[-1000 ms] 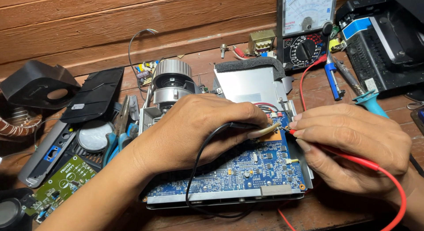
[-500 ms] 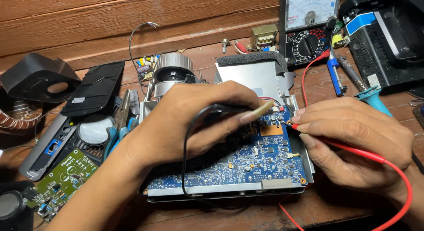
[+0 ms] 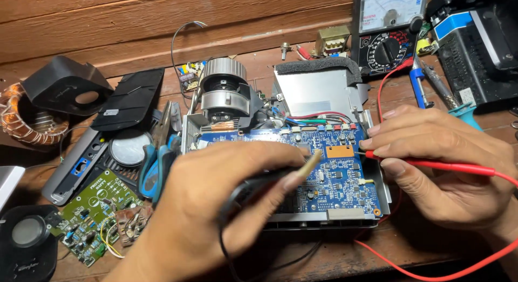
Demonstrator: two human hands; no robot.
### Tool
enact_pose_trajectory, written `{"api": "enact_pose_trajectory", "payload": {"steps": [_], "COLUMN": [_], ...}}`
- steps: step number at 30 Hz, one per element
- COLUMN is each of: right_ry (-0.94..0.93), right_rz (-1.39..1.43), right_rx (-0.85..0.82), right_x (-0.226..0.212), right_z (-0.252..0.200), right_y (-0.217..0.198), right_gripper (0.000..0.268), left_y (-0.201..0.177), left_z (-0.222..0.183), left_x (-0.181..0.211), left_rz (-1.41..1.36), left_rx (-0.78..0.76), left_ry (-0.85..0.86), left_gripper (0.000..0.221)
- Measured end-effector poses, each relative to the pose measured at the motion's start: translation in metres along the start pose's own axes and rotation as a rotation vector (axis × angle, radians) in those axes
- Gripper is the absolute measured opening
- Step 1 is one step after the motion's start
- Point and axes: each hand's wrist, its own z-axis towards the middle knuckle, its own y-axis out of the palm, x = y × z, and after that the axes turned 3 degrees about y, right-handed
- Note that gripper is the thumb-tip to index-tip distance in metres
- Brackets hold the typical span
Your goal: Diagnosing a circuit board using a multimeter by probing various test points
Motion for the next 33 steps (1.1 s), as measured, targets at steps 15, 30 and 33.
{"api": "enact_pose_trajectory", "payload": {"steps": [15, 30, 33], "right_ry": [0.027, 0.045, 0.025], "right_rz": [0.106, 0.153, 0.192], "right_rx": [0.029, 0.178, 0.215], "right_x": [-0.023, 0.013, 0.021], "right_z": [0.019, -0.007, -0.013], "right_y": [0.015, 0.035, 0.037], "right_gripper": [0.014, 0.019, 0.016], "left_y": [-0.024, -0.006, -0.004], "left_z": [-0.005, -0.029, -0.031], "left_x": [-0.032, -0.048, -0.05], "left_rz": [0.034, -0.236, -0.274], "left_rx": [-0.02, 0.321, 0.309], "left_ry": [-0.191, -0.262, -0.268], "left_gripper": [0.015, 0.016, 0.014]}}
